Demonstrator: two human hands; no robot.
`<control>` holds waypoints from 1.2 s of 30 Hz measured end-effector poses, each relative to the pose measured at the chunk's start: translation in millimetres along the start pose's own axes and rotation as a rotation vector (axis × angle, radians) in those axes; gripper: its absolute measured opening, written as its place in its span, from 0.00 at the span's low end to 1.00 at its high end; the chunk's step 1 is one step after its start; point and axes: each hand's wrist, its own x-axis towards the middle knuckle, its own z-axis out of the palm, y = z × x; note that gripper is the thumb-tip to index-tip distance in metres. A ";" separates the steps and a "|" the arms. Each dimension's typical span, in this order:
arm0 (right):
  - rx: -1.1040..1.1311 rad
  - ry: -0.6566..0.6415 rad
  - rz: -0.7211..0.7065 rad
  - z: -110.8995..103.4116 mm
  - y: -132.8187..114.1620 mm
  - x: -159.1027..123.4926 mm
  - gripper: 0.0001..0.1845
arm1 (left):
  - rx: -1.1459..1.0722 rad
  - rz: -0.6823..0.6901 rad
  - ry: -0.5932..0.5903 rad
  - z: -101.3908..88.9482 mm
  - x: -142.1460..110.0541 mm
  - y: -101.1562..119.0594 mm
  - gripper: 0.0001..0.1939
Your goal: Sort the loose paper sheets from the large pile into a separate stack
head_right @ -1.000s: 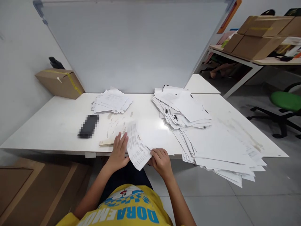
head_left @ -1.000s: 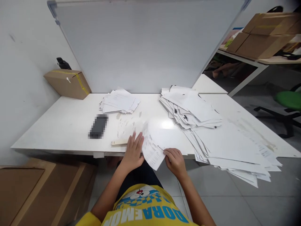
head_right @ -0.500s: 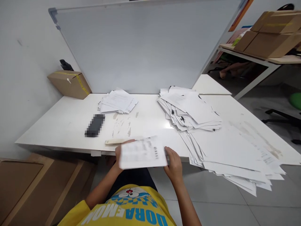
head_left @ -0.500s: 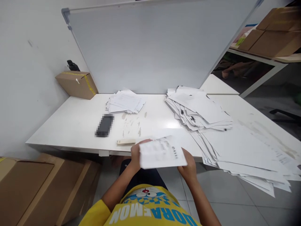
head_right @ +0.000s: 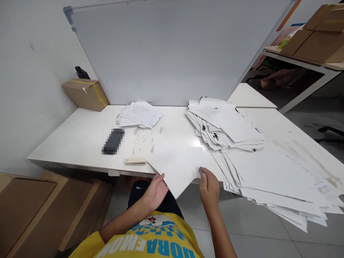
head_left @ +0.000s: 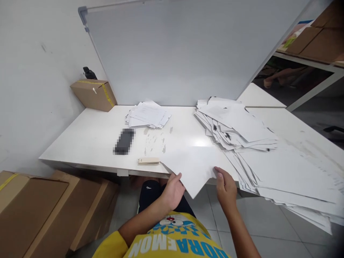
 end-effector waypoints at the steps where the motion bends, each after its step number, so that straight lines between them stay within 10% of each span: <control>1: 0.011 -0.038 -0.006 -3.1 2.4 1.4 0.22 | 0.042 -0.047 -0.046 -0.7 -2.5 -2.2 0.21; 8: 0.199 -0.040 0.172 -20.0 1.1 1.9 0.26 | 0.231 -0.415 -0.087 -31.2 -2.3 -24.0 0.27; 23: 0.090 -0.233 -0.064 -25.6 -5.9 20.7 0.28 | 0.055 -0.165 0.263 -15.7 11.3 -31.2 0.17; 31: 0.138 -0.057 0.383 -39.9 -20.4 15.9 0.27 | 0.092 0.072 0.385 -6.2 7.6 -24.7 0.24; 36: 0.617 -0.480 0.705 -48.4 -40.7 7.3 0.30 | 0.212 0.228 0.219 -4.1 12.4 -26.6 0.32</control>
